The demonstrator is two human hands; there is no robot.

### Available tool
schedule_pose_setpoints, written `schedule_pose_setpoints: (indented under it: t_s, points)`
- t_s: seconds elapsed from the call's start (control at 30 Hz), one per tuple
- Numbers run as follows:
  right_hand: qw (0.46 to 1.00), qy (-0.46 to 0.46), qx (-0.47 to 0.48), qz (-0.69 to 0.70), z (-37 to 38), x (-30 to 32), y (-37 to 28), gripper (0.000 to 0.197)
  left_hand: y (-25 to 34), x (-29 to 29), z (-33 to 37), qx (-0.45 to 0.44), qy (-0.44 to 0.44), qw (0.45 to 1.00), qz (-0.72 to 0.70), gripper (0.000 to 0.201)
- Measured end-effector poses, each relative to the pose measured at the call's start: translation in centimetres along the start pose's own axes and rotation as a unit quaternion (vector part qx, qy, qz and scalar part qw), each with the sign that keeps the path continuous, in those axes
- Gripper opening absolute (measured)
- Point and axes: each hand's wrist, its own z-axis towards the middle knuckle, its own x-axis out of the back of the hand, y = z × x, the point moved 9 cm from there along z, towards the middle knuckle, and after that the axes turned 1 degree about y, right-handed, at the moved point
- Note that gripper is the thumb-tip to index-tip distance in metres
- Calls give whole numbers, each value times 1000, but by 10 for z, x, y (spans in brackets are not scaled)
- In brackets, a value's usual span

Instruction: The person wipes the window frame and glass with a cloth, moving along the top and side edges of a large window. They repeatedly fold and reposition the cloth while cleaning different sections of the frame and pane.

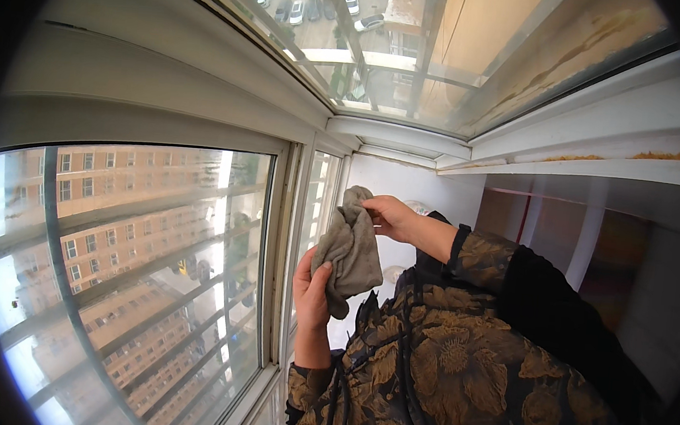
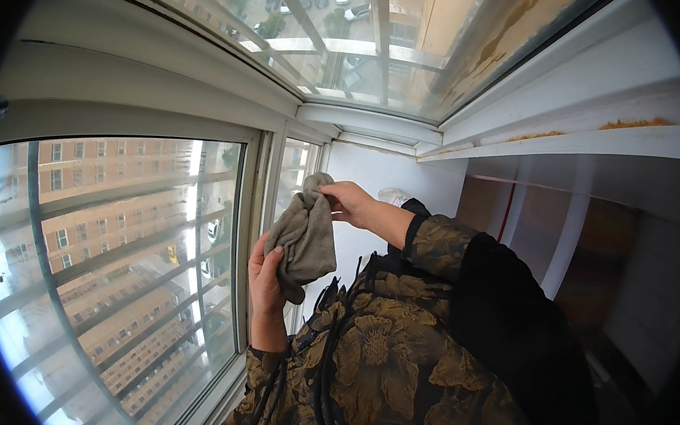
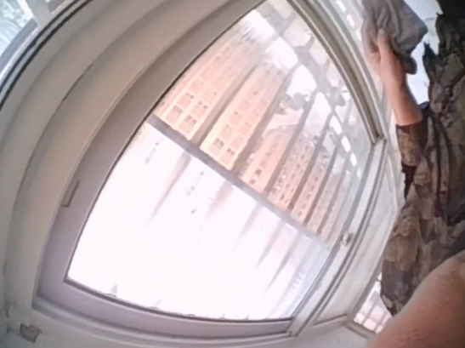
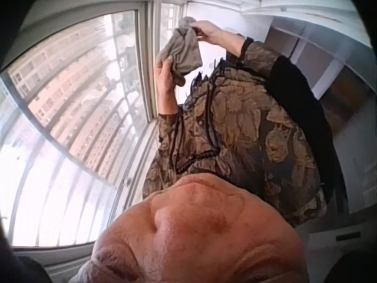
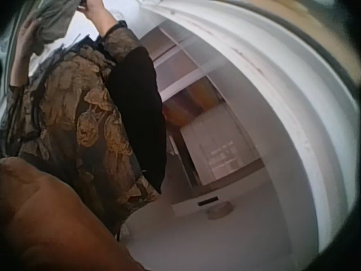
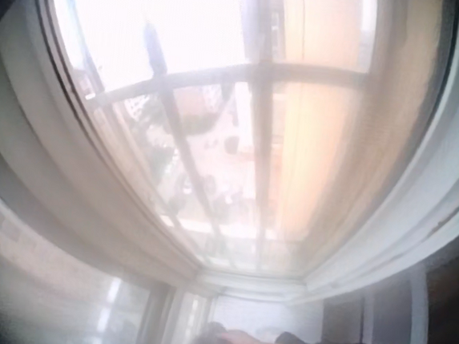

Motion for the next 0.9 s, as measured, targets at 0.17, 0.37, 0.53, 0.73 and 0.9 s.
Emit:
schedule_pose_setpoints:
  t_s: [0.17, 0.37, 0.53, 0.73, 0.9]
  points:
    - [961, 210, 122, -135, 19, 61, -29, 47, -51, 9, 14, 87, 45, 995, 14, 47]
    - [736, 315, 358, -481, 22, 43, -129, 54, -100, -15, 67, 102, -4, 990, -95, 47]
    - [590, 342, 426, -594, 76, 4, -181, 38, -119, -32, 144, 102, -11, 982, -159, 47]
    - [421, 296, 414, -751, 156, -16, -174, 22, -133, -12, 203, 97, 10, 980, -172, 47]
    - [401, 246, 403, -785, 201, -39, -153, 20, -137, 24, 207, 81, 49, 979, -180, 49]
